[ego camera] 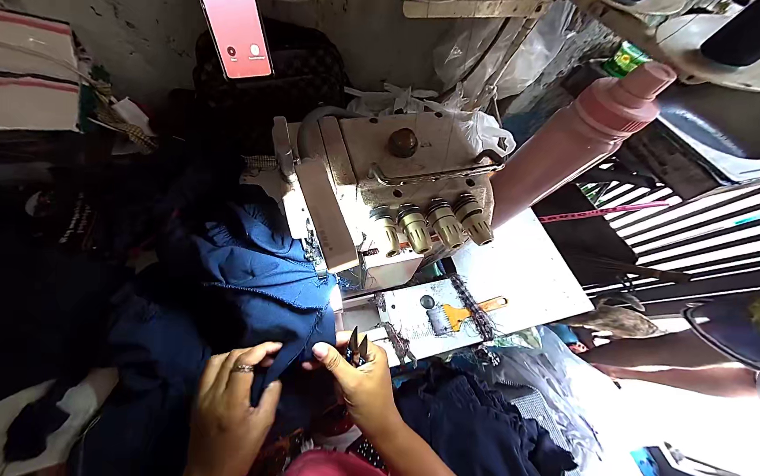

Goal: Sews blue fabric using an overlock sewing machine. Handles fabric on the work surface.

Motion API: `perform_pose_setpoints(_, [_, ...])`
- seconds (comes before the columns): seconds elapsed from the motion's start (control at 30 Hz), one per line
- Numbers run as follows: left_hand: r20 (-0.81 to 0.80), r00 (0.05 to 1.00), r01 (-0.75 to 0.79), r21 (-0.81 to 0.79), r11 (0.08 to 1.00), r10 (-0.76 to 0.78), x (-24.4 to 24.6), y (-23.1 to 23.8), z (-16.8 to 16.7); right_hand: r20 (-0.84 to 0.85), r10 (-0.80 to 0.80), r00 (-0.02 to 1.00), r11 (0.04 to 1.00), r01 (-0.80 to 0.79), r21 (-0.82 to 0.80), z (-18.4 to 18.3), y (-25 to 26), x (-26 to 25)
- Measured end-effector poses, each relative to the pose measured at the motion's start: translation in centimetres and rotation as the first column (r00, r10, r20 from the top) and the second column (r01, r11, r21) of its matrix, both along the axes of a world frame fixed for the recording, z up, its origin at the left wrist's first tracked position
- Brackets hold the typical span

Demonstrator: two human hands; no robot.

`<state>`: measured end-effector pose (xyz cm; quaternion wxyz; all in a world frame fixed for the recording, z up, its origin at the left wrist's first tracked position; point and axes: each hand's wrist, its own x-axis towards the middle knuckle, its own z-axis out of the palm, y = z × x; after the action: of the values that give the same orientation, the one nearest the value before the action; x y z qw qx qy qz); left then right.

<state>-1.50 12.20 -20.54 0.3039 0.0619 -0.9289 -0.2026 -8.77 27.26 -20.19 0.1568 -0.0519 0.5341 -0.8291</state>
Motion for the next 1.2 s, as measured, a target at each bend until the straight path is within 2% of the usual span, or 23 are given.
perform_pose_setpoints(0.1, [0.089, 0.995, 0.036, 0.186, 0.982, -0.053, 1.6, -2.4, 1.7, -0.024, -0.018, 1.000, 1.000, 0.018, 0.001, -0.1, -0.2, -0.1])
perform_pose_setpoints(0.17, [0.114, 0.985, 0.082, 0.368, 0.926, -0.132, 1.8, -3.5, 4.0, -0.024, 0.007, 1.000, 0.999, -0.006, 0.033, 0.5, -0.2, -0.5])
perform_pose_setpoints(0.2, [0.099, 0.981, 0.115, 0.392, 0.913, -0.167, 1.7, -3.8, 5.3, -0.015, 0.017, 1.000, 0.999, -0.016, 0.047, 0.9, -0.2, -0.7])
perform_pose_setpoints(0.3, [0.007, 0.972, 0.226, 0.220, 0.949, -0.233, 1.1, -3.4, 8.6, -0.072, -0.008, 0.997, 0.998, 0.012, 0.066, 1.2, -0.3, -0.8])
perform_pose_setpoints(0.4, [0.112, 0.931, 0.335, 0.104, 0.936, -0.346, 1.8, 0.0, 11.3, -0.142, -0.059, 0.988, 0.992, 0.074, 0.104, 1.0, 0.1, -0.6])
perform_pose_setpoints(0.5, [0.201, 0.894, 0.397, 0.061, 0.916, -0.401, 2.1, 3.2, 9.6, -0.190, -0.103, 0.976, 0.982, 0.131, 0.138, 0.5, 0.3, -0.5])
perform_pose_setpoints(0.67, [0.234, 0.902, 0.364, 0.038, 0.931, -0.362, 1.5, 4.4, 7.6, -0.270, -0.127, 0.954, 0.972, 0.173, 0.156, -0.1, 0.4, -0.6])
perform_pose_setpoints(0.9, [0.118, 0.973, 0.214, -0.122, 0.969, -0.200, -2.2, 4.0, 6.3, -0.283, -0.122, 0.951, 0.977, 0.166, 0.137, -0.6, 0.2, -0.3])
perform_pose_setpoints(0.97, [0.082, 0.975, 0.214, -0.138, 0.967, -0.204, -3.8, 3.2, 5.8, -0.282, -0.131, 0.950, 0.975, 0.175, 0.134, -0.8, 0.0, -0.4])
perform_pose_setpoints(1.07, [0.083, 0.933, 0.353, -0.017, 0.935, -0.350, -6.5, 0.0, 5.6, -0.259, -0.127, 0.958, 0.981, 0.160, 0.113, -0.8, -0.3, -0.5])
perform_pose_setpoints(1.13, [0.147, 0.884, 0.430, 0.116, 0.895, -0.444, -7.8, -3.5, 6.7, -0.252, -0.103, 0.962, 0.985, 0.134, 0.110, -0.9, -0.7, -0.5])
perform_pose_setpoints(1.2, [0.251, 0.873, 0.386, 0.171, 0.907, -0.419, -7.9, -6.9, 8.0, -0.265, -0.086, 0.960, 0.984, 0.123, 0.127, -1.6, -1.5, -0.5])
